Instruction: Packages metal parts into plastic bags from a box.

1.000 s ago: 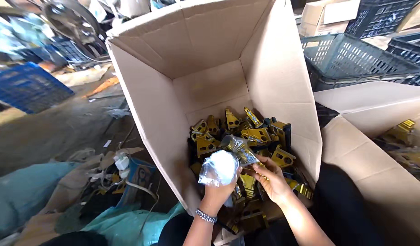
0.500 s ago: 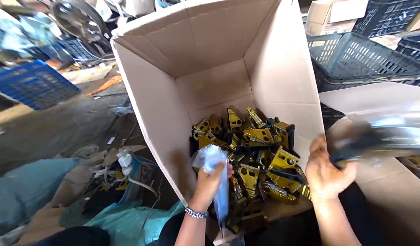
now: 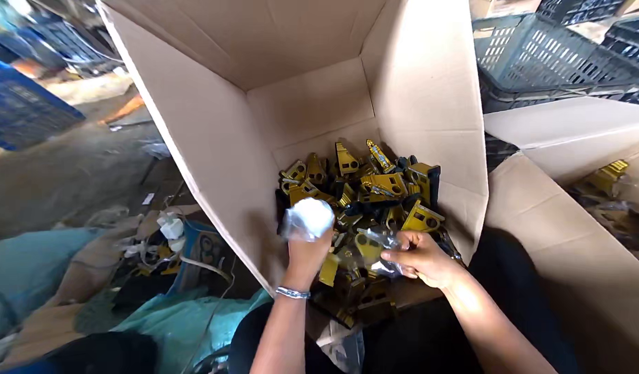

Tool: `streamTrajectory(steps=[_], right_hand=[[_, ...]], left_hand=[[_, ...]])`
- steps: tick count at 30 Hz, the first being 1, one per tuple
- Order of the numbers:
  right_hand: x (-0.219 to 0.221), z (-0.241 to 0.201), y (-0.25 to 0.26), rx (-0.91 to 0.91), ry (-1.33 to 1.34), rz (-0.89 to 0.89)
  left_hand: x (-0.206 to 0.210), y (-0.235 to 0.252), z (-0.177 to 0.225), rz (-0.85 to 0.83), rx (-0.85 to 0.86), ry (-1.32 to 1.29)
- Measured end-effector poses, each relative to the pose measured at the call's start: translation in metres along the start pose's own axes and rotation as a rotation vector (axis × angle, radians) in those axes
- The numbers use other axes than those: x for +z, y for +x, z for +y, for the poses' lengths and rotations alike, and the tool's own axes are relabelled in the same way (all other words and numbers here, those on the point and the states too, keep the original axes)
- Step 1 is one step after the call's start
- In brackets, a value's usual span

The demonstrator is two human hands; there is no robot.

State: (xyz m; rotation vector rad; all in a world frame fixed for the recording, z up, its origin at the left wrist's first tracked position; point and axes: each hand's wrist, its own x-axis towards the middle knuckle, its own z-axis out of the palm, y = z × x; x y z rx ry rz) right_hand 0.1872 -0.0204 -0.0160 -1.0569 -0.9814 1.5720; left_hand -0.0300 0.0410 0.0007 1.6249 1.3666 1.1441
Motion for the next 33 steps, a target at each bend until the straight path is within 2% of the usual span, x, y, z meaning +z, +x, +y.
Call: streamTrajectory(steps=[1, 3, 4, 5, 7, 9, 10, 12, 14, 16, 18, 19, 22, 24, 26, 27, 28, 30, 31, 33], right_hand=[[0.006, -0.003, 0.002, -0.026, -0.049, 0.019], [0.019, -0.012, 0.008, -0.148, -0.326, -0.076], [0.024, -0.020, 0.011, -0.200, -0.439, -0.119], [0.024, -0.029, 0.014, -0.230, -0.497, -0.110], [0.014, -0.043, 0.023, -0.242, -0.469, -0.012], [0.000, -0.042, 0.036, -0.221, -0.380, 0.094], [-0.006, -0.034, 0.040, -0.191, -0.426, 0.115], [-0.006, -0.006, 0.046, -0.031, -0.775, 0.092], [0.010, 0.032, 0.059, 0.168, -1.147, 0.007], [0.023, 0.066, 0.072, 0.269, -1.303, 0.018], [0.026, 0.077, 0.078, 0.247, -1.229, 0.094], [0.024, 0.072, 0.078, 0.204, -1.066, 0.161], [0.011, 0.028, 0.060, 0.071, -0.311, 0.387], [0.000, -0.013, 0.036, -0.058, -0.066, 0.443], [-0.008, -0.040, 0.011, -0.270, -0.168, 0.379], [-0.011, -0.047, 0.005, -0.357, -0.260, 0.288], [-0.010, -0.052, 0.002, -0.361, -0.334, 0.144], [0.000, -0.055, 0.008, -0.234, -0.509, -0.105], [0.008, -0.051, 0.014, -0.214, -0.647, -0.113], [0.026, -0.034, 0.029, -0.325, -0.967, 0.053]], left_hand=[[0.001, -0.006, 0.011, -0.110, -0.066, -0.191], [0.010, -0.021, 0.027, -0.369, -0.164, -0.489], [0.013, -0.023, 0.029, -0.391, -0.173, -0.541], [0.011, -0.022, 0.029, -0.344, -0.149, -0.528], [-0.004, -0.011, 0.019, -0.147, -0.042, -0.359], [-0.021, -0.001, 0.005, 0.026, 0.061, -0.158], [-0.026, 0.002, -0.001, 0.089, 0.089, -0.115], [-0.031, 0.006, -0.005, 0.176, 0.099, -0.100], [-0.029, 0.008, -0.004, 0.174, 0.140, -0.109], [-0.022, 0.007, -0.006, 0.155, 0.154, -0.085], [-0.016, 0.006, -0.009, 0.154, 0.132, -0.053], [-0.016, 0.006, -0.011, 0.156, 0.127, -0.049], [-0.015, 0.006, -0.019, 0.153, 0.142, 0.019], [-0.013, 0.004, -0.022, 0.145, 0.201, 0.063], [-0.010, 0.001, -0.020, 0.133, 0.217, 0.086], [-0.007, -0.001, -0.018, 0.121, 0.203, 0.047], [-0.004, -0.003, -0.013, 0.102, 0.158, -0.028], [0.003, -0.010, 0.010, 0.040, -0.008, -0.238], [0.005, -0.014, 0.022, 0.008, -0.100, -0.349], [0.005, -0.016, 0.035, 0.008, -0.213, -0.486]])
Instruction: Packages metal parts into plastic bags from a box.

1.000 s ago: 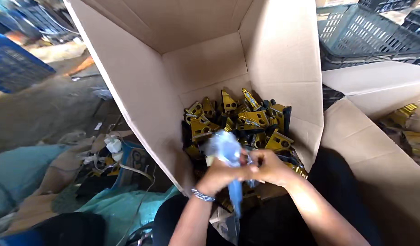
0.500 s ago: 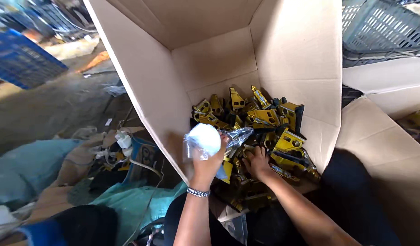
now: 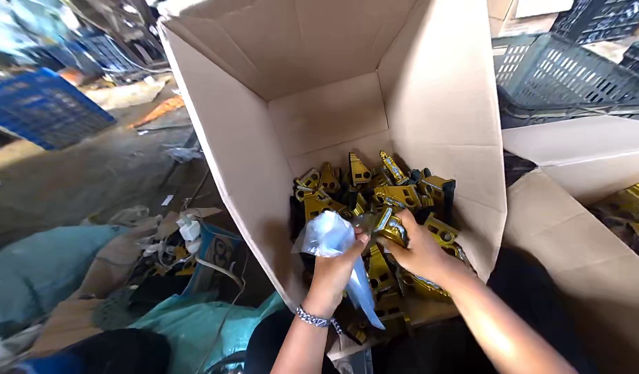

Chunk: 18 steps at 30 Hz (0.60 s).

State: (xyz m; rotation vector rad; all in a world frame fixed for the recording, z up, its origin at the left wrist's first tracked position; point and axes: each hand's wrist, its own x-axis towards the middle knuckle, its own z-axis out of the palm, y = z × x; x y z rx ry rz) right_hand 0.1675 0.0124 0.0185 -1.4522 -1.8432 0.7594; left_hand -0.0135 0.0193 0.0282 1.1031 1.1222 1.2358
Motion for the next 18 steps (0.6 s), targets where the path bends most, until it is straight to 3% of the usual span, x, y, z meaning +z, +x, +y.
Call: streamTrajectory(steps=[1, 3, 5, 9, 13, 18], right_hand=[[0.013, -0.002, 0.004, -0.027, -0.136, 0.028], [0.034, -0.011, 0.010, 0.042, -0.288, -0.187], [0.045, -0.012, 0.019, 0.170, -0.241, -0.319], [0.052, 0.005, 0.031, 0.272, 0.207, -0.095], [0.038, 0.002, 0.019, 0.311, 0.699, -0.072], [0.053, 0.019, 0.009, 0.214, 0.662, 0.277]], left_hand=[[0.001, 0.000, 0.002, 0.035, -0.012, -0.038], [-0.002, 0.001, -0.002, 0.095, 0.009, -0.050], [-0.005, 0.000, -0.014, 0.089, 0.082, 0.097], [-0.009, 0.003, -0.038, 0.039, 0.362, 0.577], [-0.021, 0.012, -0.037, 0.119, 0.396, 0.545], [-0.005, -0.025, -0.031, -0.270, 0.474, 0.581]])
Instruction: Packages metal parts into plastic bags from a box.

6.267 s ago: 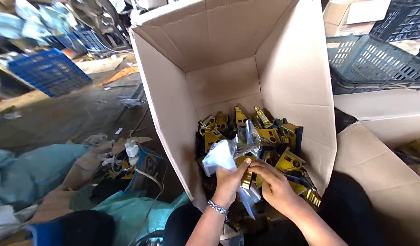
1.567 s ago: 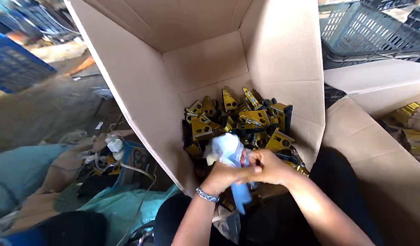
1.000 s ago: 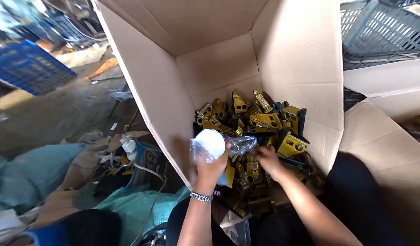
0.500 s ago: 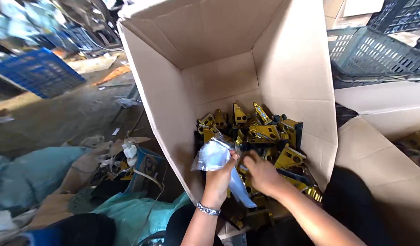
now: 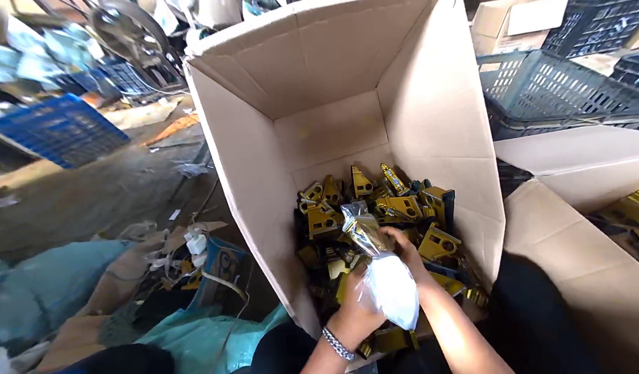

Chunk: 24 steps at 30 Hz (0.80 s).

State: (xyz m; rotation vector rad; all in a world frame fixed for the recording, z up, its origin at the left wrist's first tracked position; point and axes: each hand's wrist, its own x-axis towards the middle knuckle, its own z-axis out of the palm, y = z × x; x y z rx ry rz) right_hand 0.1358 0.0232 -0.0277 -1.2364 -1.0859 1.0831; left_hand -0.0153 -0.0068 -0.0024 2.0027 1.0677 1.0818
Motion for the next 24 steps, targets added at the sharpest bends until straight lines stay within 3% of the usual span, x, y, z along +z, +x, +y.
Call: streamTrajectory(steps=[1, 3, 5, 6, 7, 8, 9, 11, 13, 17, 20, 22, 24], right_hand=[[-0.006, -0.001, -0.002, 0.019, 0.015, 0.051], [-0.033, -0.008, -0.010, 0.008, 0.232, 0.172], [-0.073, -0.012, -0.014, -0.223, 0.871, 0.196], [-0.089, -0.015, -0.006, -0.400, 1.172, 0.117], [-0.097, -0.019, 0.003, -0.479, 1.290, 0.063], [-0.095, -0.024, 0.007, -0.408, 1.187, 0.090], [-0.083, -0.028, 0.004, -0.234, 0.893, 0.120], [-0.051, -0.042, -0.005, 0.036, 0.281, -0.125], [-0.030, -0.043, -0.013, 0.025, 0.015, -0.253], [-0.040, -0.033, -0.026, 0.046, -0.015, -0.357], [-0.050, -0.016, -0.043, 0.193, 0.136, -0.447], [-0.047, -0.006, -0.048, 0.291, 0.235, -0.322], [-0.038, -0.003, -0.047, 0.276, 0.216, -0.189]], left_hand=[[0.001, 0.002, -0.003, -0.015, -0.009, -0.072], [-0.009, 0.011, -0.005, 0.055, -0.188, -0.303], [-0.031, 0.020, -0.001, 0.104, -0.404, -0.485], [-0.038, 0.023, 0.002, 0.120, -0.478, -0.520], [-0.039, 0.024, 0.002, 0.141, -0.498, -0.507], [-0.033, 0.022, 0.000, 0.158, -0.475, -0.457], [-0.025, 0.021, -0.003, 0.169, -0.427, -0.391], [-0.008, 0.023, -0.007, 0.157, -0.279, -0.242], [0.002, 0.020, -0.001, 0.107, -0.233, -0.169], [-0.003, 0.021, 0.015, -0.062, -0.475, -0.576], [-0.023, 0.024, -0.011, 0.009, -0.421, -0.241], [-0.033, 0.032, -0.032, 0.138, -0.379, -0.054], [-0.035, 0.031, -0.017, 0.066, -0.462, -0.157]])
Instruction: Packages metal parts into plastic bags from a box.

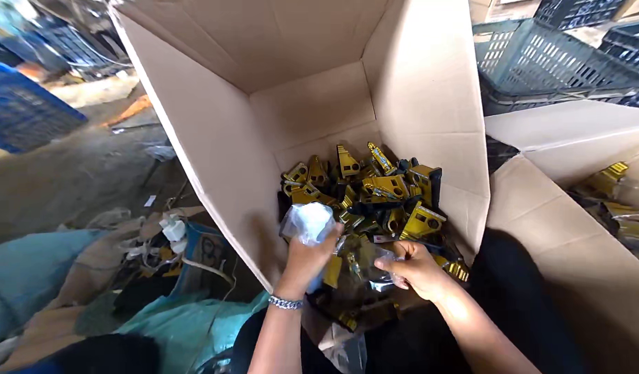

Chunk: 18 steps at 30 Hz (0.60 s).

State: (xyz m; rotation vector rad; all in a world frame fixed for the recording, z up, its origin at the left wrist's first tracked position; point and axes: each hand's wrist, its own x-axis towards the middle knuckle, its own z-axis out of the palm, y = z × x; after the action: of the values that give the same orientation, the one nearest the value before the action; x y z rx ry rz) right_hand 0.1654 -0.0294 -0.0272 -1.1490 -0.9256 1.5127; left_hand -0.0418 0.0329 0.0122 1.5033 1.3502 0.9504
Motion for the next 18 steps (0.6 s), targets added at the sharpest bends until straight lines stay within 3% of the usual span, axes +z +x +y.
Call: streamTrajectory(steps=[3, 7, 10, 14, 16, 18], right_hand=[[0.018, -0.009, 0.007, -0.268, -0.381, -0.102], [0.010, -0.039, 0.033, -0.369, -0.539, -0.249], [0.012, -0.049, 0.054, -0.287, -0.449, -0.255], [0.030, -0.053, 0.062, -0.091, -0.134, -0.153], [0.035, -0.050, 0.058, -0.104, -0.230, -0.291], [0.038, -0.051, 0.054, -0.155, -0.389, -0.352]], left_hand=[[0.020, -0.022, 0.011, -0.312, -0.070, -0.270], [0.011, -0.006, 0.012, -0.199, 0.097, -0.319], [-0.002, 0.004, 0.006, -0.027, 0.234, -0.247], [-0.012, 0.003, 0.008, 0.061, 0.095, -0.307], [-0.009, 0.003, 0.010, 0.016, 0.038, -0.291], [-0.005, 0.007, 0.006, 0.003, 0.131, -0.194]])
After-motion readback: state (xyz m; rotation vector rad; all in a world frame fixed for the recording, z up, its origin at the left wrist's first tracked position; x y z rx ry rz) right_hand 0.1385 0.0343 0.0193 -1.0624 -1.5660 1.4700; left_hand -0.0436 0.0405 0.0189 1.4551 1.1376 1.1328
